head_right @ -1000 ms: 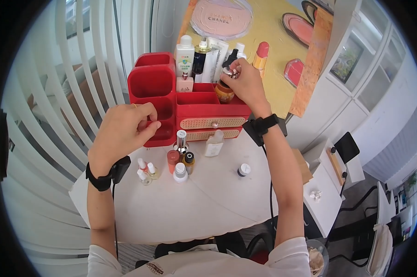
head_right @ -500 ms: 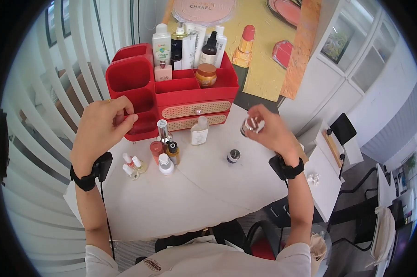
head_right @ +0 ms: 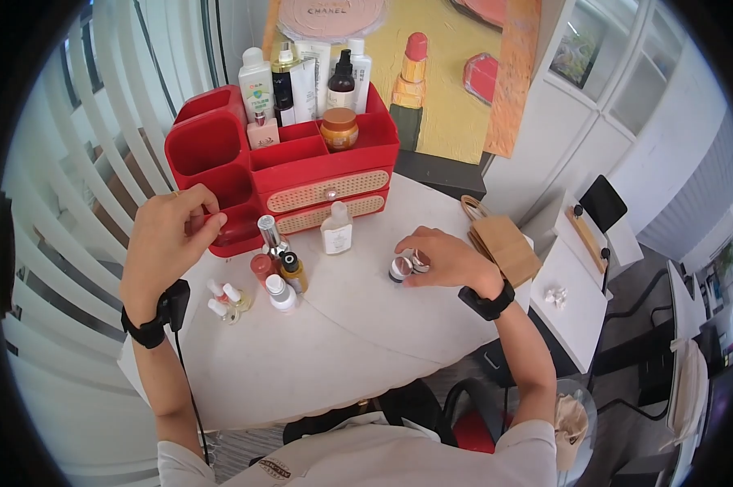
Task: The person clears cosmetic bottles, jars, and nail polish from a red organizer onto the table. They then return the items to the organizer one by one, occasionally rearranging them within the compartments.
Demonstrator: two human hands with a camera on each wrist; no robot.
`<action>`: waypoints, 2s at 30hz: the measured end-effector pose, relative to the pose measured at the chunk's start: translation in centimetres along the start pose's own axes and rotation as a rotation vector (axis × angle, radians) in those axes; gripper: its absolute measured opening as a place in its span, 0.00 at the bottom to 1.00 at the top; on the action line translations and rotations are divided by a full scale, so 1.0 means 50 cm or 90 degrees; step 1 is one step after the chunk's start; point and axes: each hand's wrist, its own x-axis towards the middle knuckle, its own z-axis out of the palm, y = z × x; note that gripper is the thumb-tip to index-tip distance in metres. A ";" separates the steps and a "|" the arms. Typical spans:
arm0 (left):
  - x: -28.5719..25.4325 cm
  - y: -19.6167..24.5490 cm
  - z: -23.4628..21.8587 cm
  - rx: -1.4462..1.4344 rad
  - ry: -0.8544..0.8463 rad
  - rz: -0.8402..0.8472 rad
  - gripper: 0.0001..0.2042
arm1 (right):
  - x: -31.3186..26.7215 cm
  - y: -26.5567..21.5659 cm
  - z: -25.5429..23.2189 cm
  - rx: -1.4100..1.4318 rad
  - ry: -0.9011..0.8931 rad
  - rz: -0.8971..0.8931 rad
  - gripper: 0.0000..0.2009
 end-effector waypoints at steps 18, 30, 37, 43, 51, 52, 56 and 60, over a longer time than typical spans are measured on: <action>-0.001 -0.005 -0.010 -0.008 0.005 0.003 0.07 | 0.169 -0.143 -0.149 -0.056 0.399 -0.081 0.20; -0.007 -0.005 -0.028 0.009 0.010 0.005 0.07 | 0.333 -0.130 -0.167 -0.067 0.451 -0.052 0.21; -0.009 -0.006 -0.031 -0.026 0.017 -0.002 0.07 | 0.132 -0.155 -0.170 0.006 0.486 -0.080 0.20; -0.007 0.004 -0.021 -0.016 -0.001 -0.004 0.07 | 0.069 -0.051 -0.072 0.013 0.252 -0.001 0.24; -0.006 0.007 -0.020 -0.009 -0.016 -0.003 0.07 | 0.064 -0.018 -0.029 -0.040 0.038 -0.012 0.32; -0.006 0.007 -0.018 -0.011 -0.018 -0.006 0.07 | 0.060 -0.018 -0.029 -0.037 0.038 -0.008 0.32; -0.005 0.007 -0.016 0.002 -0.025 -0.015 0.07 | 0.052 -0.015 -0.030 -0.032 -0.045 -0.005 0.46; -0.004 0.010 -0.015 0.006 -0.027 -0.014 0.07 | 0.054 -0.051 -0.027 -0.051 -0.127 0.086 0.55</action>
